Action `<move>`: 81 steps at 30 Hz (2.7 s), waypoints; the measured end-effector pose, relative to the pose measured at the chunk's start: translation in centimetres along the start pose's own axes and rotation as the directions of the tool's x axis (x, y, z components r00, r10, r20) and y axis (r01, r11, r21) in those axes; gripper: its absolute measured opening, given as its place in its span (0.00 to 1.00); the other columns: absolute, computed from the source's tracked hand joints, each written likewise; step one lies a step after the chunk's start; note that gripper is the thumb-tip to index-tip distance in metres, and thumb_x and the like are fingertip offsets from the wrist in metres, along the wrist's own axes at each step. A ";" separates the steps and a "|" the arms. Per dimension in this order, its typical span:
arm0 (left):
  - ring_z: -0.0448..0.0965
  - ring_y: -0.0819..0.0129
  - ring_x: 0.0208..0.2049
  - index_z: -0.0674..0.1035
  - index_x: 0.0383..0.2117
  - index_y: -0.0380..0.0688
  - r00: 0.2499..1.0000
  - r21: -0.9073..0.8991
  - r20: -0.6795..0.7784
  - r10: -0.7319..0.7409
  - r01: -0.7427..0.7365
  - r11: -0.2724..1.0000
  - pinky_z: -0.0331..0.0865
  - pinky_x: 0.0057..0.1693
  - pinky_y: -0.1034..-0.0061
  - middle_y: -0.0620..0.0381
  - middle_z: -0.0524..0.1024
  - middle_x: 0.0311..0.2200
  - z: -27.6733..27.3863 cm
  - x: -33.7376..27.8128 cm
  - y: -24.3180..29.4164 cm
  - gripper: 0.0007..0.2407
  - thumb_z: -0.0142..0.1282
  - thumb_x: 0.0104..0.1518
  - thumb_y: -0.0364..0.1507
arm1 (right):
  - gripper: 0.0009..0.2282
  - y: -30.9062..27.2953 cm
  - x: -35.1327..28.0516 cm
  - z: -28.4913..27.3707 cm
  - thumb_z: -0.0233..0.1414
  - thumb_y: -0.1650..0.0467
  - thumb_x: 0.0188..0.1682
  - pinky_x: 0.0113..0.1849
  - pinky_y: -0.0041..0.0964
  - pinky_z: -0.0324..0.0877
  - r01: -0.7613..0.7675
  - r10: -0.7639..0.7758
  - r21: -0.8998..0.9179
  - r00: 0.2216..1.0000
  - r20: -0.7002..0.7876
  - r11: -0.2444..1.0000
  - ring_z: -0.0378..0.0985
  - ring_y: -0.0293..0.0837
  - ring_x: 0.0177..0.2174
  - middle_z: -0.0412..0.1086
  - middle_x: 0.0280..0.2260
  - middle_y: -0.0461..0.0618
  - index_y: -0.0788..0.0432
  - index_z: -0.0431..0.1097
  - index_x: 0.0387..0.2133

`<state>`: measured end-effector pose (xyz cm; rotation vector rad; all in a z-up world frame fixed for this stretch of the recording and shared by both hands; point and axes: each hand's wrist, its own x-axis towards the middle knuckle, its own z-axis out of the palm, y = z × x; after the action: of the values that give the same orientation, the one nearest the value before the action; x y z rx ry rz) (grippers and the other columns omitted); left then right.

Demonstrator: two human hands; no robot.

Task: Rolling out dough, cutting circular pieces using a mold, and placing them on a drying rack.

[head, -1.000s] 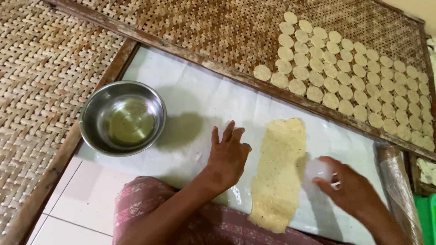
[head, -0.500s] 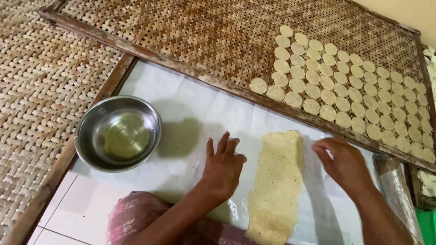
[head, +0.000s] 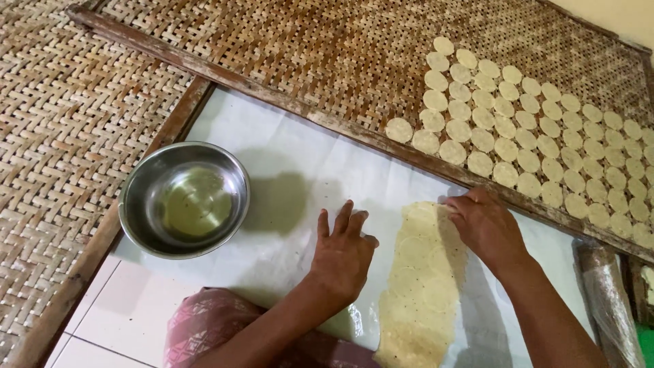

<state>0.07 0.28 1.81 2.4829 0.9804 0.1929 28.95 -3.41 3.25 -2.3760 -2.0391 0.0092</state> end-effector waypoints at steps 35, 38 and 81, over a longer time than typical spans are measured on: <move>0.43 0.39 0.70 0.79 0.48 0.42 0.998 0.010 -0.057 0.035 -0.034 0.999 0.36 0.67 0.30 0.39 0.58 0.63 0.5 0.1 -0.7 0.18 0.52 0.48 0.18 | 0.14 10.6 -14.1 2.1 0.52 0.66 0.54 0.38 0.42 0.79 -0.367 0.343 0.243 0.929 0.137 0.898 0.85 0.45 0.35 0.80 0.41 0.50 0.41 0.74 0.52; 0.44 0.40 0.71 0.78 0.50 0.44 0.996 -0.013 -0.093 0.002 -0.003 1.000 0.36 0.68 0.32 0.41 0.58 0.63 0.2 0.6 -0.5 0.20 0.51 0.48 0.17 | 0.18 12.1 -16.7 5.4 0.46 0.70 0.52 0.40 0.38 0.80 -0.242 0.212 0.222 0.965 0.151 0.944 0.86 0.42 0.36 0.80 0.41 0.48 0.39 0.73 0.53; 0.42 0.44 0.73 0.66 0.64 0.46 0.987 0.373 -0.096 0.126 -0.081 0.924 0.37 0.68 0.31 0.47 0.52 0.69 4.3 7.3 2.7 0.28 0.53 0.51 0.22 | 0.20 5.4 -17.6 1.2 0.48 0.60 0.54 0.48 0.40 0.79 -0.392 0.316 0.308 0.910 0.269 0.867 0.83 0.44 0.44 0.76 0.49 0.43 0.31 0.63 0.61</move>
<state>8.35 1.94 -0.98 2.9003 1.0108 0.2080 31.60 -21.66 1.91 -2.5456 -1.4590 0.6041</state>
